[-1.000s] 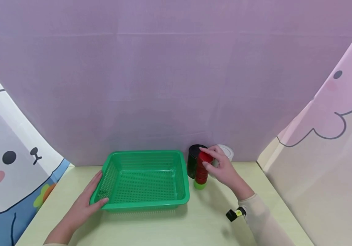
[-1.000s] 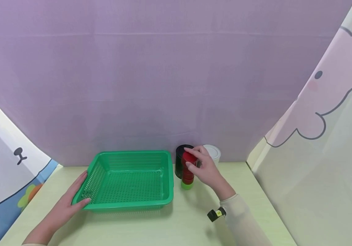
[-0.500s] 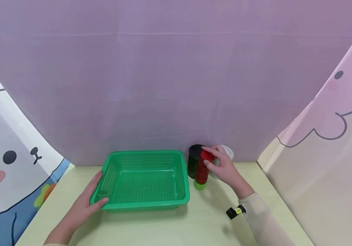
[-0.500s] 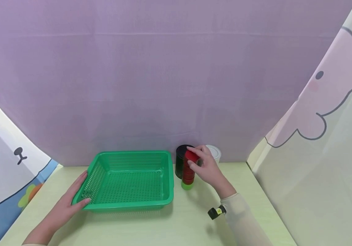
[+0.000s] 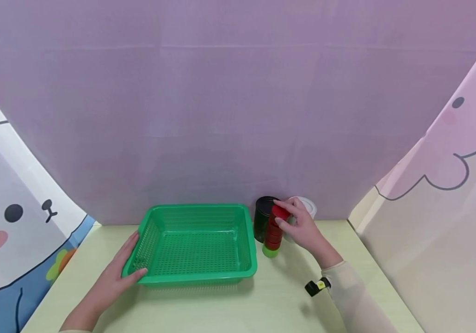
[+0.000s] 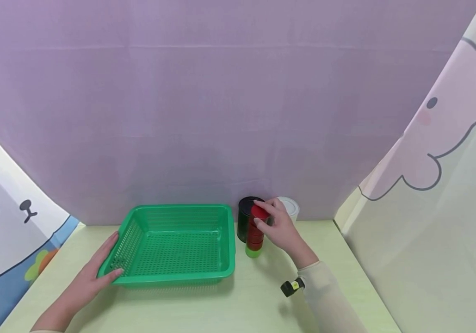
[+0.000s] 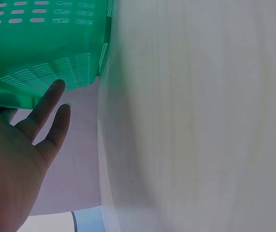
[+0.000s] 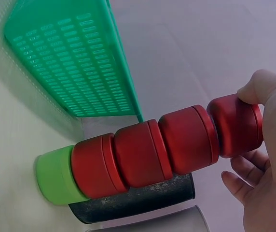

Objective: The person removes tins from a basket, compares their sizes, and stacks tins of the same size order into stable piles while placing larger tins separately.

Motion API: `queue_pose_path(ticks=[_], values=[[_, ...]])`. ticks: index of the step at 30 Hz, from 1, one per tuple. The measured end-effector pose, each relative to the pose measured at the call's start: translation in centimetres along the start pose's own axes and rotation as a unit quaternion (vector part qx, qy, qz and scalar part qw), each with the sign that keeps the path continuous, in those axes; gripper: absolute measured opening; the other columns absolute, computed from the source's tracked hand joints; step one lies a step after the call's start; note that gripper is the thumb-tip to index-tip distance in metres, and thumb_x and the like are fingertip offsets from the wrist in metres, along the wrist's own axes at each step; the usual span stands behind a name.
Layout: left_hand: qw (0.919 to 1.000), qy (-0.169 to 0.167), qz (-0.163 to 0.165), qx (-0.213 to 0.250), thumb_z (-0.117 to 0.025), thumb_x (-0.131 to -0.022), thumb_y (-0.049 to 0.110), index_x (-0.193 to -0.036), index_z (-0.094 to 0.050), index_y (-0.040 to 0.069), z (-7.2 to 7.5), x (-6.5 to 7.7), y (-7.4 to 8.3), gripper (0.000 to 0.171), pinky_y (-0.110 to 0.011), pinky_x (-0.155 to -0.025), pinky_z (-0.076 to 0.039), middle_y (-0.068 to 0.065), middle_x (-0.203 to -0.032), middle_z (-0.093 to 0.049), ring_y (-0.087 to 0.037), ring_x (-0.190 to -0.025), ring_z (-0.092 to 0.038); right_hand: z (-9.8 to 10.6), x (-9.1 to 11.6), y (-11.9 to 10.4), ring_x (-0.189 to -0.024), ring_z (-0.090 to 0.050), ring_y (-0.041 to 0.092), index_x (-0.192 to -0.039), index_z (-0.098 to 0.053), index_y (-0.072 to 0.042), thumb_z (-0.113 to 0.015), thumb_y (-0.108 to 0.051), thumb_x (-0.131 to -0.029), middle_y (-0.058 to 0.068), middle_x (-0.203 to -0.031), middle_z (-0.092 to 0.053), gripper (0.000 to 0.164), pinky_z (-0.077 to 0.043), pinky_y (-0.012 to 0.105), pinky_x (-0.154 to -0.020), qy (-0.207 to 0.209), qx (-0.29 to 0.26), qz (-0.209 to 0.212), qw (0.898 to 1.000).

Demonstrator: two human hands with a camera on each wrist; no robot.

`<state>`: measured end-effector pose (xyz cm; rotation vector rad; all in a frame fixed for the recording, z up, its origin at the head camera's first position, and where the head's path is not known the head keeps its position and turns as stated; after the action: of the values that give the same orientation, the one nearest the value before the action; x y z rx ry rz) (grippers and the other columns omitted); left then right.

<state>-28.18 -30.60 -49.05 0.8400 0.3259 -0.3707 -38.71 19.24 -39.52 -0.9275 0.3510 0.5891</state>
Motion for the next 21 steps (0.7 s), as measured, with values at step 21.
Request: queue_pose_path(ticks=[21], values=[[0.9999,-0.008,0.001,-0.007,-0.082,-0.098,0.015,-0.178,-0.021,0.015,-0.25,-0.16,0.19,0.101,-0.008,-0.116,-0.013,-0.007,-0.184,-0.018,-0.005,-0.165,-0.011,0.27,0.47,0.38,-0.119,-0.059,0.028,-0.154,-0.063,-0.004,-0.08,-0.012,-0.102,0.011,-0.132,-0.062,0.055,-0.055,0.049,-0.1,-0.003,0.025,-0.007,1.0]])
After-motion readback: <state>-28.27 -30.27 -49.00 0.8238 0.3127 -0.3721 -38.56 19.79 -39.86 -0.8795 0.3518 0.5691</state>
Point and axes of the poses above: each hand's wrist, its own x-axis away from the middle knuckle, its own z-axis out of the back of the hand, y = z × x, the point moved 10 cm from there along -x, towards the middle knuckle
